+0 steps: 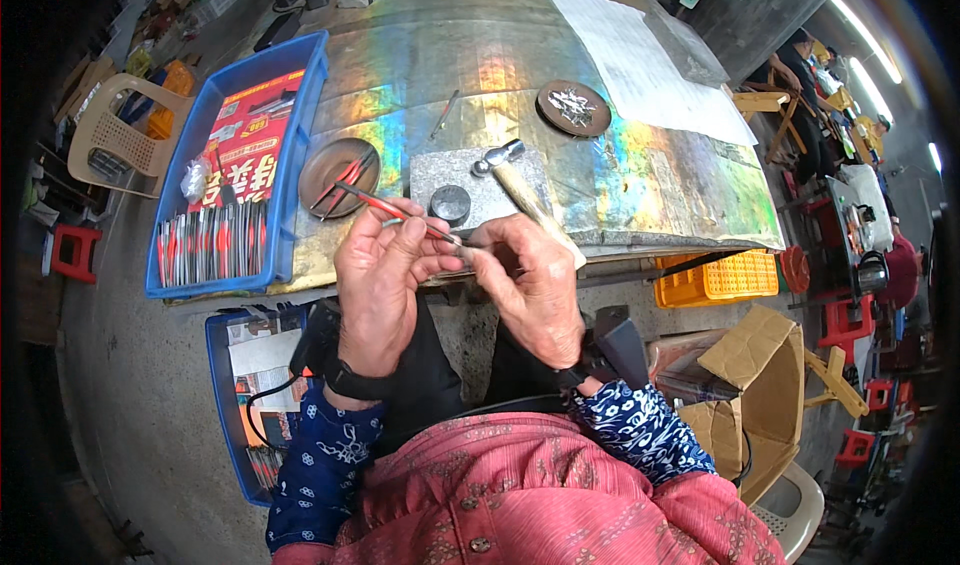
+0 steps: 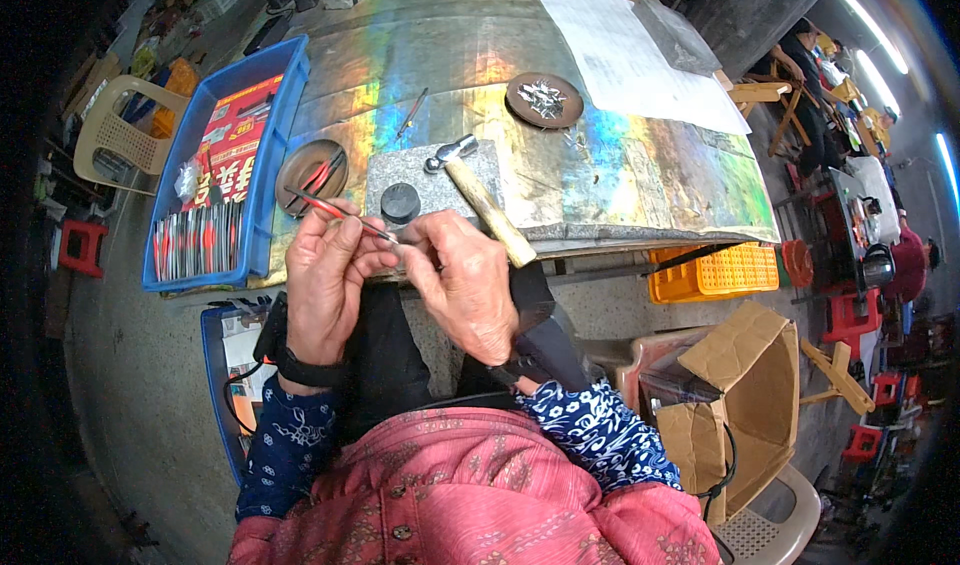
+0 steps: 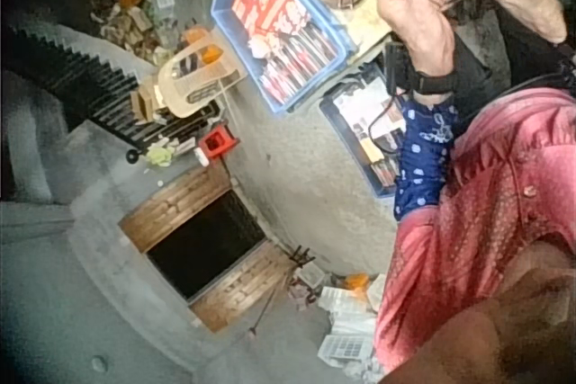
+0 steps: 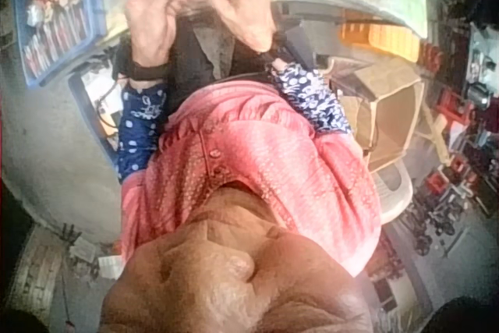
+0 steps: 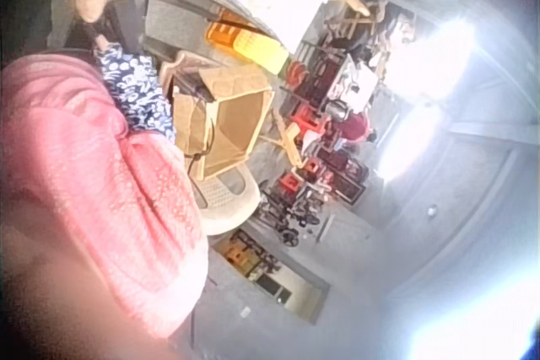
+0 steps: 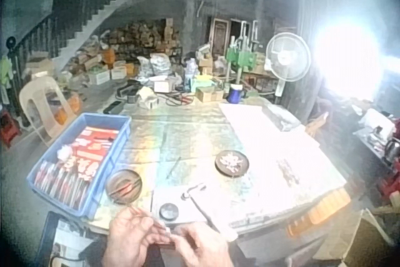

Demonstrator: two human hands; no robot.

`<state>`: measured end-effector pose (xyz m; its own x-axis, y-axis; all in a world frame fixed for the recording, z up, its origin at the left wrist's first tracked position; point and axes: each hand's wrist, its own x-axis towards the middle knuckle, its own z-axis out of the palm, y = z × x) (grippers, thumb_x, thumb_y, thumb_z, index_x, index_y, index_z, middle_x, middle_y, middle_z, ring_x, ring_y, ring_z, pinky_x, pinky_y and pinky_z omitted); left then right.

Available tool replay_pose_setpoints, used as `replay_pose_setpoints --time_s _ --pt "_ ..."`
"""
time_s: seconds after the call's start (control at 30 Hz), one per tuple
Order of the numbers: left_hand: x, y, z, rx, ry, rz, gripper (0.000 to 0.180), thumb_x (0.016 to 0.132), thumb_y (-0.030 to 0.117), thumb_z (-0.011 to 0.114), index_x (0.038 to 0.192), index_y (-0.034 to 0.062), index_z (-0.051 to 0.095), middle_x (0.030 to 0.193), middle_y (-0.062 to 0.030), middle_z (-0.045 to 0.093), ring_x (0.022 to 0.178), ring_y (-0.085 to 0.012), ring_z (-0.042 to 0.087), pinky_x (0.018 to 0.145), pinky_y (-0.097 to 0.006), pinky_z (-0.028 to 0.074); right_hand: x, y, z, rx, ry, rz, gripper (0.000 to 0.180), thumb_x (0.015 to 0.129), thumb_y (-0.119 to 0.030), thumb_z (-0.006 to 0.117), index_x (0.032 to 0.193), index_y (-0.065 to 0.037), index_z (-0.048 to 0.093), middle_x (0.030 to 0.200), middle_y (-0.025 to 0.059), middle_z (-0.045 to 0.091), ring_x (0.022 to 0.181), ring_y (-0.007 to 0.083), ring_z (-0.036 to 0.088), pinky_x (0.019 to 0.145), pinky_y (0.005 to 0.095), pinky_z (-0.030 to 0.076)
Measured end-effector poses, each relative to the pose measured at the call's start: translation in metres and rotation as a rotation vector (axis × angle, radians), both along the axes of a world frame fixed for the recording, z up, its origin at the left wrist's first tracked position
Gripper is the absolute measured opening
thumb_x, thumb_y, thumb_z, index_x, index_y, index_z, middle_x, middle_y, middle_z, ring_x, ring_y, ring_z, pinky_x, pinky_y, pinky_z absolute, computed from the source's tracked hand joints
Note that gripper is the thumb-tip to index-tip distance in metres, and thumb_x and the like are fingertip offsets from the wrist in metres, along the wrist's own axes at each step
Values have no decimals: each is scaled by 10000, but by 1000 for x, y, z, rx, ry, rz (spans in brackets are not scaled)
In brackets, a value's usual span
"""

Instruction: The person repeatedly picks small metal pins from a tray, places them on a metal anvil, and strikes them with a hammer to shape the ends. The person uses tweezers to hold the pins during hammering and places finished pieces into a small dish on the table.

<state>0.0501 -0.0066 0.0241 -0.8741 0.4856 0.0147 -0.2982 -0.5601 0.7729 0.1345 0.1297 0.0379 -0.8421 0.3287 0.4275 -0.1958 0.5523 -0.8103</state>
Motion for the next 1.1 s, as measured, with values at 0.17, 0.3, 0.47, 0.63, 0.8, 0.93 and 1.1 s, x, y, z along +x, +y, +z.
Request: replay_pose_setpoints --time_s 0.17,0.3,0.47,0.63,0.8,0.93,1.1 --pt "-27 1 1 -181 195 70 140 976 61 539 1105 7 533 919 -133 662 767 -172 672 630 -268 585 2 36 9 526 7 -208 187 790 -56 719 955 -26 635 848 124 593 717 311 601 639 368 483" --pt "-36 10 -4 -293 374 124 131 963 43 558 1077 -22 552 888 -115 666 741 -135 654 606 -230 558 7 52 4 630 -129 -206 322 762 -111 722 1051 -39 601 955 150 547 914 339 558 762 423 474" --pt "-39 18 -8 -369 468 142 105 957 24 558 1047 -30 562 878 -101 665 729 -112 641 605 -214 541 12 54 -5 576 -299 -197 431 781 -90 713 1181 -73 554 988 160 547 886 378 585 736 432 487" --pt "-35 24 -9 -401 476 216 68 906 -21 596 973 -8 603 819 -43 648 688 -63 615 573 -186 502 11 54 -10 570 -315 -188 469 787 -103 699 1221 -79 522 970 169 541 844 371 607 693 458 500" --pt "-35 23 -6 -518 537 202 94 946 5 566 1035 -22 576 860 -76 665 727 -98 640 615 -209 533 11 57 -12 568 -310 -170 493 785 -90 697 1242 -75 511 970 171 543 839 373 607 681 462 500" --pt "-31 24 -3 -583 601 253 59 917 3 600 972 -16 612 829 -63 668 719 -98 642 614 -217 521 13 57 -15 588 -294 -173 500 775 -65 680 1244 -50 508 931 164 549 839 365 607 683 450 499" --pt "-25 25 0 -789 951 384 76 845 2 661 917 -5 635 826 -127 680 750 -228 689 650 -304 515 7 53 -17 743 -199 -319 446 760 -26 647 1195 -24 550 870 161 555 824 348 600 688 432 496"
